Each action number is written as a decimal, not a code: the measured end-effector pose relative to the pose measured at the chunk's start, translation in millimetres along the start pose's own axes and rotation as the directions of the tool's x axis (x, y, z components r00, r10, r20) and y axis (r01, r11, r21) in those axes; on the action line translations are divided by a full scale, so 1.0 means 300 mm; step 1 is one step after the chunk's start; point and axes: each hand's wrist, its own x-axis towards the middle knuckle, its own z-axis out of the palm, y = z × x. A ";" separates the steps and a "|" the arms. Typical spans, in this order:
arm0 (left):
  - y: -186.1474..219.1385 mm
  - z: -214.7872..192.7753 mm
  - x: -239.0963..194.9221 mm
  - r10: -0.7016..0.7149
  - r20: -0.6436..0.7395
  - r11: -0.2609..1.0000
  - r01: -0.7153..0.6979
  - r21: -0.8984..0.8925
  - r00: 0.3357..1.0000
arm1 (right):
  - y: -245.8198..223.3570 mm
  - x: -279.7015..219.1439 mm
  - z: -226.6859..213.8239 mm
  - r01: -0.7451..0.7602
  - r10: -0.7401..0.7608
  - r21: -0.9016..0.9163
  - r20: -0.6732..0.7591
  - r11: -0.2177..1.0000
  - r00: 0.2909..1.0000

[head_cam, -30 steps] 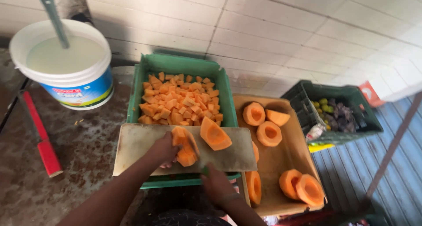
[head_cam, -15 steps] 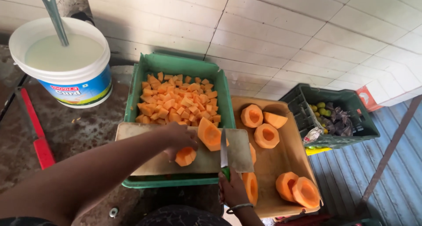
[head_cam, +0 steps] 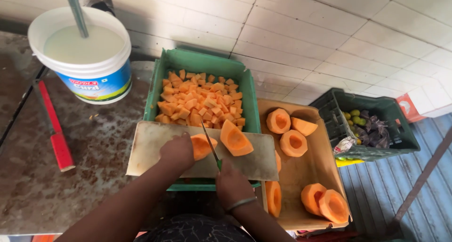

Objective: The person cuts cantaloupe halves into cubes with a knife on a small board and pushes the cut pieces into a green crate filled with melon cubes. They take new melon halves from a cardboard tray, cut the flesh off the rind, dice it, and repeat the cycle.

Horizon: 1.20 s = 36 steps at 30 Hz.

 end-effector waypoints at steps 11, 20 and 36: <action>-0.025 0.042 0.027 -0.009 0.040 0.999 0.011 -0.045 0.999 | 0.147 0.151 0.189 -0.007 0.042 -0.227 0.150 0.974 0.988; -0.070 0.077 0.021 0.078 0.050 0.996 -0.075 -0.058 0.996 | 0.145 0.145 0.247 -0.012 0.018 -0.065 0.094 0.998 0.995; -0.098 0.147 0.020 0.058 0.058 0.998 -0.057 -0.015 0.997 | 0.098 0.139 0.200 0.096 -0.061 -0.182 0.192 0.979 0.980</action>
